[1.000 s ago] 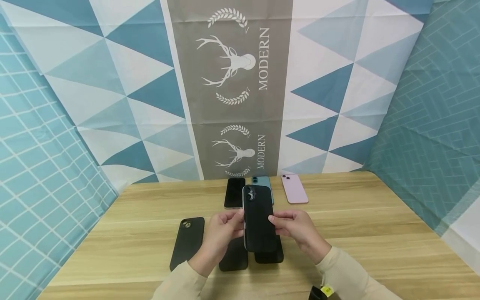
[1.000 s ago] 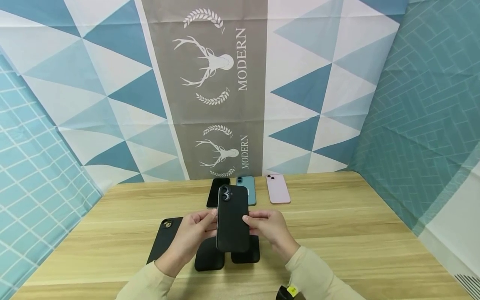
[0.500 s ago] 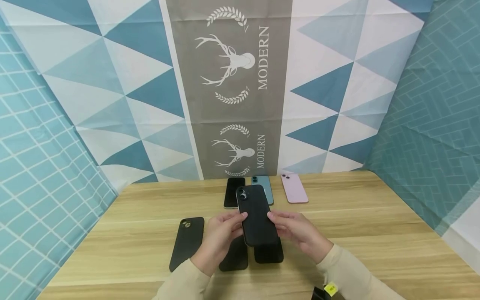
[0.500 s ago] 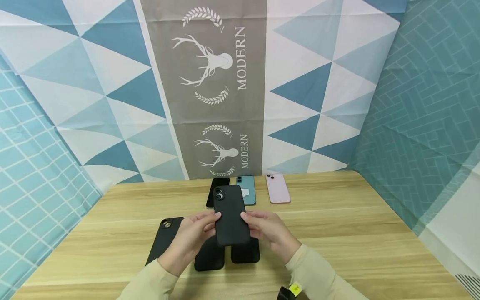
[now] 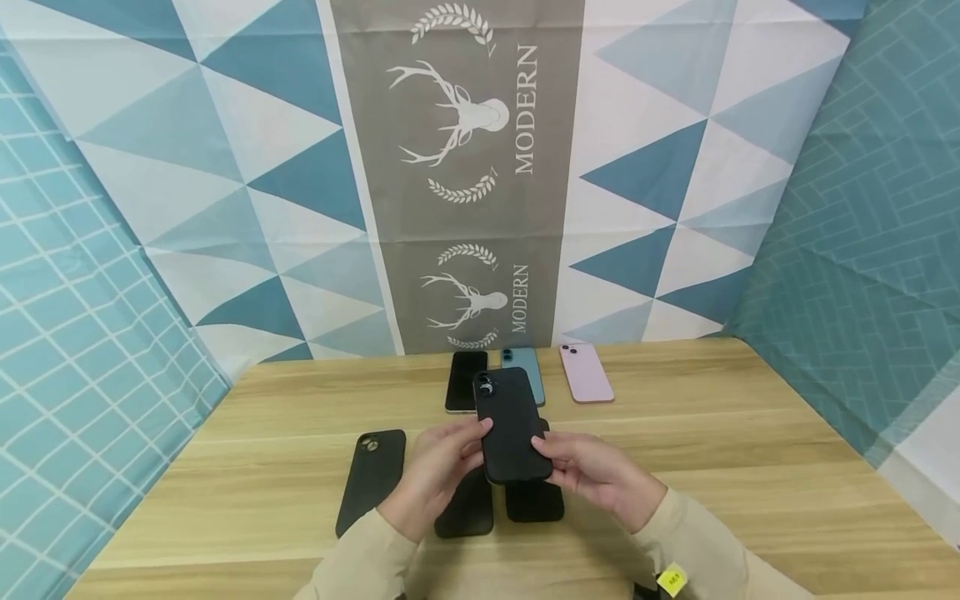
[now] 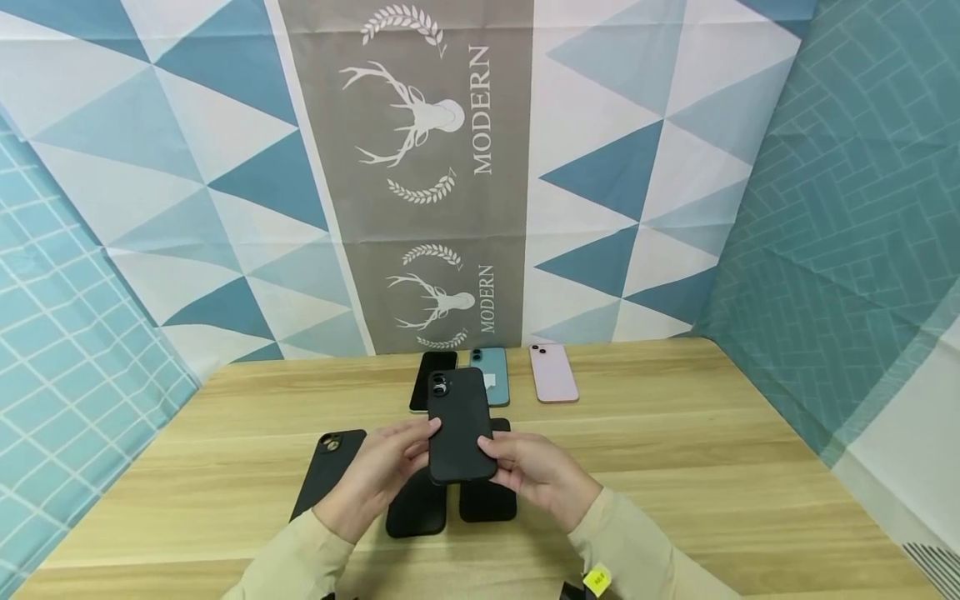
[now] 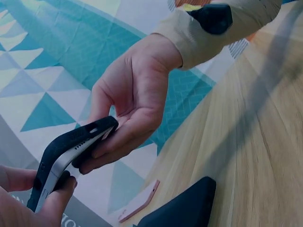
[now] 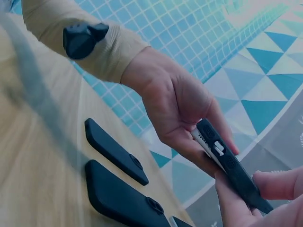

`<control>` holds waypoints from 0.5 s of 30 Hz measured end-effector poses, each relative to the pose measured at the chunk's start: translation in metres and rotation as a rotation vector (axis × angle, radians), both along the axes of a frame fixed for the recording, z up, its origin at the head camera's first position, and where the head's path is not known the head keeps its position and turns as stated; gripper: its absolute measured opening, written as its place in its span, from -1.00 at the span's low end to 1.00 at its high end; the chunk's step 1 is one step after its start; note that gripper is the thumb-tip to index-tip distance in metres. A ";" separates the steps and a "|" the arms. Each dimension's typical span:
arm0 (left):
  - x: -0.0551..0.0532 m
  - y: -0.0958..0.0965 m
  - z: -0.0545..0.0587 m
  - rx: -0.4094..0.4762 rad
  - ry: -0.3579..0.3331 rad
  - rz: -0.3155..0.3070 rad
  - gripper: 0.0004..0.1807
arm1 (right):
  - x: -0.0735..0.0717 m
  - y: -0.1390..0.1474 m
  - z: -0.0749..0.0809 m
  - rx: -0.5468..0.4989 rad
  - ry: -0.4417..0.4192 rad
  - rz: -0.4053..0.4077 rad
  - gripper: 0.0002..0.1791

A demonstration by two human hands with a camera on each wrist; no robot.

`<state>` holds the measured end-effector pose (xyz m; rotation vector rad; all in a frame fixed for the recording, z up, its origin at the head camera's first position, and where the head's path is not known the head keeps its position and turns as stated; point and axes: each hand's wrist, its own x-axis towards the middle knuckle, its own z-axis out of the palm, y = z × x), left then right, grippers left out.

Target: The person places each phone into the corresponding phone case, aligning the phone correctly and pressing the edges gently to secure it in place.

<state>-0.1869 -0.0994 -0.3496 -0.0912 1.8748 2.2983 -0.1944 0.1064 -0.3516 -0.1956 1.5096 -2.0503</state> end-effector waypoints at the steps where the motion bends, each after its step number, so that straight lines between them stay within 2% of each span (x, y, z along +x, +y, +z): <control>1: -0.001 0.000 0.000 -0.007 0.004 -0.007 -0.47 | 0.000 0.000 0.000 -0.001 -0.009 -0.009 -0.34; 8: 0.003 0.000 0.000 -0.078 -0.010 -0.042 -0.48 | 0.000 0.000 -0.002 0.028 0.001 -0.031 -0.37; 12: 0.008 -0.001 0.002 -0.123 -0.038 -0.130 -0.47 | 0.001 0.000 -0.003 0.072 0.037 -0.064 -0.38; 15: 0.013 -0.001 0.003 -0.143 -0.052 -0.182 -0.42 | 0.002 0.001 -0.003 0.096 0.045 -0.121 -0.39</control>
